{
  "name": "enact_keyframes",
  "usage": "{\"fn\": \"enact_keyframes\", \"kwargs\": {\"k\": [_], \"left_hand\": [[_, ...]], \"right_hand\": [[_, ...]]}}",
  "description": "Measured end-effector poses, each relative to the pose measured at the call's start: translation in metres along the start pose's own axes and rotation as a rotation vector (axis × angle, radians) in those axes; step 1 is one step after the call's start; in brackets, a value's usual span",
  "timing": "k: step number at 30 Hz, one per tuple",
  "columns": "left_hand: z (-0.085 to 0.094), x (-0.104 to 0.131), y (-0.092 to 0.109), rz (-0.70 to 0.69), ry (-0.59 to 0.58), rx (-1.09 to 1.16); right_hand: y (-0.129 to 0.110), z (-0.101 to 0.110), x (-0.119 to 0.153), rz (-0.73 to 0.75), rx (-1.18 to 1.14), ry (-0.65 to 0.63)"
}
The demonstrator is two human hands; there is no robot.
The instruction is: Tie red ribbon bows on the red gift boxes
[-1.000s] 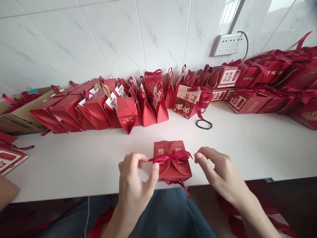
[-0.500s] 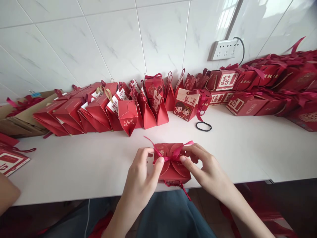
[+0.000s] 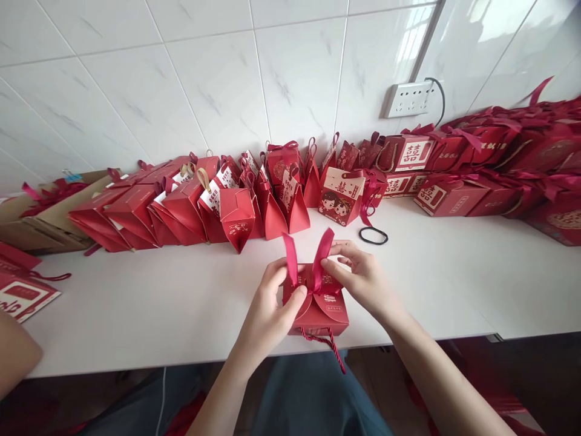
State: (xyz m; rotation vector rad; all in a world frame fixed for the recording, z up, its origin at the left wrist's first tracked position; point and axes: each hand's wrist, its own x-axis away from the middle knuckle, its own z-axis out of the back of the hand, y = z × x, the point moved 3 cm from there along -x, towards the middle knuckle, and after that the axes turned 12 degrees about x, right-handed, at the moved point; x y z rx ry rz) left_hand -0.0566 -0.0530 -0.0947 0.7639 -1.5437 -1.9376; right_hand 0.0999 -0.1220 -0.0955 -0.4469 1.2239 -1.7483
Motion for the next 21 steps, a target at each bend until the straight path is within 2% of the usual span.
{"fn": "enact_keyframes", "kwargs": {"k": [5,8,10,13,14,15,19,21], "left_hand": [[0.002,0.001,-0.005,0.004,-0.033,0.019],[0.003,0.0,-0.006,0.012,-0.041,0.017],[0.005,-0.001,-0.006,0.007,-0.042,0.0],[0.005,-0.002,-0.006,-0.013,-0.053,-0.024],[0.005,-0.003,-0.005,-0.026,-0.057,-0.03],[0.005,-0.003,-0.005,-0.038,-0.061,-0.036],[0.005,-0.003,-0.004,-0.021,-0.052,-0.078],[0.005,-0.002,-0.004,0.005,-0.034,-0.084]], "right_hand": [[0.001,-0.007,-0.009,-0.12,-0.063,-0.184],[0.005,-0.007,-0.015,-0.119,0.013,-0.272],[0.005,-0.001,-0.02,-0.07,0.11,-0.169],[-0.008,0.008,-0.024,0.052,0.222,0.091],[-0.016,0.008,-0.024,0.102,0.259,0.107],[-0.025,0.005,-0.024,0.15,0.3,0.074],[-0.052,-0.015,-0.023,0.221,0.454,-0.227],[-0.057,-0.021,-0.023,0.228,0.501,-0.277]]}}
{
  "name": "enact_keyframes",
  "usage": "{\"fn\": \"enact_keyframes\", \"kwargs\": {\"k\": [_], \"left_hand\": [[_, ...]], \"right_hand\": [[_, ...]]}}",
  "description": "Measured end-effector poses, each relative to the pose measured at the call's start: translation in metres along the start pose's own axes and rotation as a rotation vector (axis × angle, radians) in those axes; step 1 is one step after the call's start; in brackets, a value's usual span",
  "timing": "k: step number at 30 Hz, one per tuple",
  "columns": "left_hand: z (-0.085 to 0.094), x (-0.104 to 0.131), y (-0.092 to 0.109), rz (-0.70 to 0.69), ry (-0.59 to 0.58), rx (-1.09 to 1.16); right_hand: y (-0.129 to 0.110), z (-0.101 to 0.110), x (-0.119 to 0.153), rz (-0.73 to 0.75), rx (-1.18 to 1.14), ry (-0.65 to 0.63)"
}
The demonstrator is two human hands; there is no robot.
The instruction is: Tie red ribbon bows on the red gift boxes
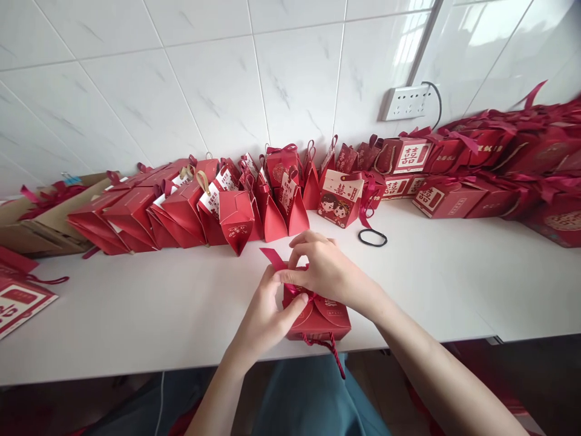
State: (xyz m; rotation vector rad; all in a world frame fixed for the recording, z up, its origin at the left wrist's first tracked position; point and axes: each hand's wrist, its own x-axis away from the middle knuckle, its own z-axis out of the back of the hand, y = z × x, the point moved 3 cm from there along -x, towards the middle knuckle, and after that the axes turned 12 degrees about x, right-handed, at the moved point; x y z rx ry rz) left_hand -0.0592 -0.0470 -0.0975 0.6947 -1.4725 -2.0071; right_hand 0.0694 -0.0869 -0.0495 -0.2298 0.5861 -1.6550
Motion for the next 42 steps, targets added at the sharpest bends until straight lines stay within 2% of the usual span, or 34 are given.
{"fn": "enact_keyframes", "kwargs": {"k": [7,13,15,19,22,25,27,30,33,35,38,42], "left_hand": [[-0.001,0.003,-0.002,-0.028,0.013,0.047],[-0.001,0.007,-0.013,-0.153,0.083,0.066],[-0.001,0.008,-0.013,-0.186,0.051,0.041],[-0.001,0.008,-0.004,-0.231,-0.085,-0.07],[-0.002,0.007,-0.002,-0.227,-0.117,-0.097],[-0.003,0.007,-0.004,-0.192,-0.109,-0.099],[-0.003,0.007,-0.005,-0.184,-0.107,-0.093],[-0.004,0.006,-0.005,-0.186,-0.119,-0.064],[-0.004,0.006,-0.005,-0.171,-0.121,-0.015],[-0.004,0.006,-0.006,-0.131,-0.089,0.052],[-0.003,0.01,-0.01,-0.074,0.032,0.101],[0.005,0.021,-0.012,-0.008,0.315,0.041]], "right_hand": [[0.003,-0.005,0.004,0.012,-0.109,-0.049],[0.019,-0.006,0.002,-0.067,-0.094,0.04],[0.026,-0.008,0.0,-0.089,-0.105,0.021],[0.036,-0.011,0.001,-0.061,-0.152,0.011],[0.042,-0.008,0.016,-0.099,-0.175,0.155],[0.048,0.001,0.046,-0.25,-0.146,0.313],[0.047,0.003,0.066,-0.345,-0.126,0.232],[0.039,-0.003,0.083,-0.348,-0.189,0.011],[0.033,-0.011,0.085,-0.346,-0.278,-0.056],[0.034,-0.016,0.082,-0.37,-0.325,-0.059],[0.038,-0.019,0.078,-0.367,-0.426,-0.078],[0.041,-0.02,0.078,-0.331,-0.572,-0.122]]}}
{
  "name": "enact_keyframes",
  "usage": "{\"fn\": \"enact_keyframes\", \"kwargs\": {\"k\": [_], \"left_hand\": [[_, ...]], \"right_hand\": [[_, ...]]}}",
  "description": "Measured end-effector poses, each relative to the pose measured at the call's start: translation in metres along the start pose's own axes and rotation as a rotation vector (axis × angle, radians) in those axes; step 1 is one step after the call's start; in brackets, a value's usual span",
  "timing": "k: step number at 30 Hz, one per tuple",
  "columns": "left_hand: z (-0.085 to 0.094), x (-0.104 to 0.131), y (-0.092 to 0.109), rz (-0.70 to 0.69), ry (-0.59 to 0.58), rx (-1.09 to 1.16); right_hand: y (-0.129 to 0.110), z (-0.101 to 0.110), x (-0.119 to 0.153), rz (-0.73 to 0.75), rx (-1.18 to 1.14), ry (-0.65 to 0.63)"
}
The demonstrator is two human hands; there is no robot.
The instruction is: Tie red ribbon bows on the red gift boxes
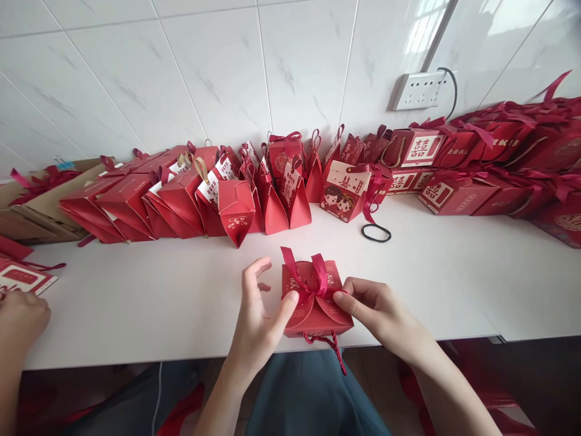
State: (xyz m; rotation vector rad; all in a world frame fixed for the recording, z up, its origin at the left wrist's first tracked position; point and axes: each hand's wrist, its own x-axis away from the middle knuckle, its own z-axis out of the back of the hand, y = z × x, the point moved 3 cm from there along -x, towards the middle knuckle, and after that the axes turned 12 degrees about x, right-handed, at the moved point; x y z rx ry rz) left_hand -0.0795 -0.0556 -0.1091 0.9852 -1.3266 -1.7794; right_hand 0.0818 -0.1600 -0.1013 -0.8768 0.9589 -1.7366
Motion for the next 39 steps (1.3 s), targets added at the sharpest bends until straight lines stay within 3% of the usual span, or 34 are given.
{"fn": "enact_keyframes", "kwargs": {"k": [2,6,9,23,32,39], "left_hand": [[0.005,0.003,0.001,0.05,0.042,-0.02],[0.003,0.005,0.005,0.196,-0.18,-0.05],[0.001,0.004,0.006,0.245,-0.217,-0.032],[-0.001,0.0,0.004,0.233,-0.169,0.02],[-0.001,-0.002,0.0,0.194,-0.279,0.153],[-0.004,-0.003,-0.006,0.226,-0.32,0.307]], "right_hand": [[0.001,-0.001,0.0,-0.003,-0.038,-0.012],[0.0,-0.003,-0.001,-0.03,-0.045,0.043],[0.001,-0.004,-0.003,-0.044,-0.033,0.074],[0.003,-0.001,-0.002,-0.127,0.036,0.059],[0.006,0.002,-0.007,-0.063,-0.207,-0.049],[0.009,0.006,-0.011,-0.036,-0.268,-0.137]]}}
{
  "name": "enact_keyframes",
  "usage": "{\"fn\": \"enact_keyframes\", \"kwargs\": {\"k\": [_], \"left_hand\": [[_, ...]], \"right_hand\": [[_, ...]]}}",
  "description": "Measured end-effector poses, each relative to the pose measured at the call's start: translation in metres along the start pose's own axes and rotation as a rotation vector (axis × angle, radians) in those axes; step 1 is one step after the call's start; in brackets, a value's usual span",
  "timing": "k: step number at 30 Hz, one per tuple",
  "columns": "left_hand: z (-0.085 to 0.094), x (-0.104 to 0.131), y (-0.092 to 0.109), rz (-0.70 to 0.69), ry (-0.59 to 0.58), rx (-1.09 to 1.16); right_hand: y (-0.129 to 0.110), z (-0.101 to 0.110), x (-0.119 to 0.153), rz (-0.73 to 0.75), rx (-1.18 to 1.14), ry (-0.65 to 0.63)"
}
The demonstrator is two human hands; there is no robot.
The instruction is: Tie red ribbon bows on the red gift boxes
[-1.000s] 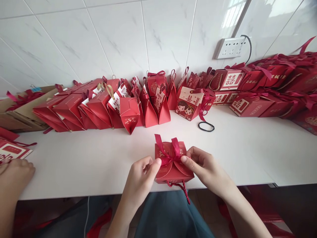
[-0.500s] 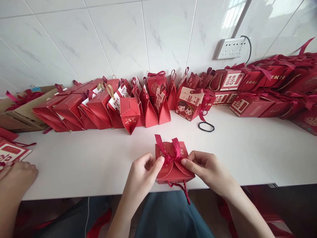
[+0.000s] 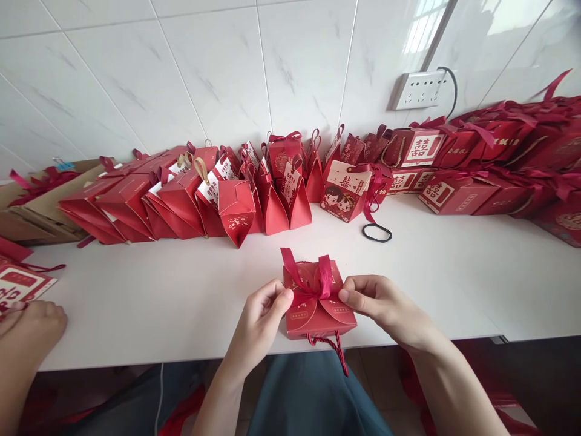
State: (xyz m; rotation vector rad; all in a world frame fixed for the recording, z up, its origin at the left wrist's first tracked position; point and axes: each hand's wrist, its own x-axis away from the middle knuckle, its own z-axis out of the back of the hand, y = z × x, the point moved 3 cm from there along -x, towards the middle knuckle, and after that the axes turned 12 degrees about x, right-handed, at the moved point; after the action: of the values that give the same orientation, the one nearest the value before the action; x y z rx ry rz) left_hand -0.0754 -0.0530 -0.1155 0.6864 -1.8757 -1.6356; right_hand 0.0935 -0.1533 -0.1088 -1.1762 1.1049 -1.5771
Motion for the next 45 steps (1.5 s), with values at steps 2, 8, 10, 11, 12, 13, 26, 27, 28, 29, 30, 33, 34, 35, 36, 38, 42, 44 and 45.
{"fn": "enact_keyframes", "kwargs": {"k": [2,8,10,11,12,13,26,27,28,29,30,33,34,35,36,38,42,44,45], "left_hand": [[0.0,0.0,-0.002,-0.009,-0.005,0.012],[0.0,-0.001,-0.011,-0.055,0.027,0.039],[-0.001,-0.001,-0.011,-0.09,0.047,-0.018],[-0.001,-0.001,-0.009,-0.127,0.071,-0.067],[0.0,0.0,-0.004,-0.186,0.111,-0.129],[0.0,0.0,0.001,-0.268,0.161,-0.198],[-0.028,-0.007,0.03,-0.61,0.087,-0.694],[-0.027,-0.007,0.03,-0.604,0.08,-0.696],[-0.027,-0.007,0.029,-0.598,0.071,-0.698],[-0.026,-0.007,0.029,-0.595,0.061,-0.698],[-0.026,-0.007,0.029,-0.597,0.055,-0.694],[-0.026,-0.007,0.029,-0.617,0.043,-0.674],[-0.026,-0.007,0.029,-0.621,0.038,-0.669],[-0.026,-0.007,0.028,-0.624,0.033,-0.667],[-0.026,-0.007,0.028,-0.624,0.029,-0.668],[-0.026,-0.007,0.027,-0.619,0.025,-0.675],[-0.027,-0.007,0.028,-0.595,0.036,-0.685],[-0.027,-0.006,0.028,-0.571,0.034,-0.7],[-0.027,-0.006,0.028,-0.563,0.028,-0.709]], "right_hand": [[0.001,0.002,-0.001,-0.005,-0.004,-0.019],[0.004,0.003,-0.006,0.012,-0.046,-0.046],[0.003,0.005,-0.006,0.014,-0.017,-0.016],[0.002,0.007,-0.005,0.026,0.005,0.012],[0.0,0.009,-0.005,0.046,0.028,0.042],[-0.002,0.012,-0.005,0.067,0.053,0.075],[-0.005,0.014,-0.054,0.084,0.251,0.19],[-0.007,0.013,-0.055,0.086,0.253,0.177],[-0.009,0.012,-0.056,0.085,0.255,0.153],[-0.011,0.01,-0.057,0.083,0.251,0.121],[-0.013,0.009,-0.058,0.084,0.237,0.094],[-0.018,0.006,-0.061,0.104,0.163,0.069],[-0.02,0.004,-0.063,0.11,0.144,0.07],[-0.021,0.003,-0.065,0.113,0.134,0.07],[-0.022,0.001,-0.067,0.118,0.136,0.067],[-0.024,-0.002,-0.071,0.125,0.19,0.049],[-0.027,0.003,-0.067,0.197,0.35,0.198],[-0.028,0.013,-0.053,0.245,0.393,0.425],[-0.028,0.018,-0.045,0.24,0.424,0.512]]}}
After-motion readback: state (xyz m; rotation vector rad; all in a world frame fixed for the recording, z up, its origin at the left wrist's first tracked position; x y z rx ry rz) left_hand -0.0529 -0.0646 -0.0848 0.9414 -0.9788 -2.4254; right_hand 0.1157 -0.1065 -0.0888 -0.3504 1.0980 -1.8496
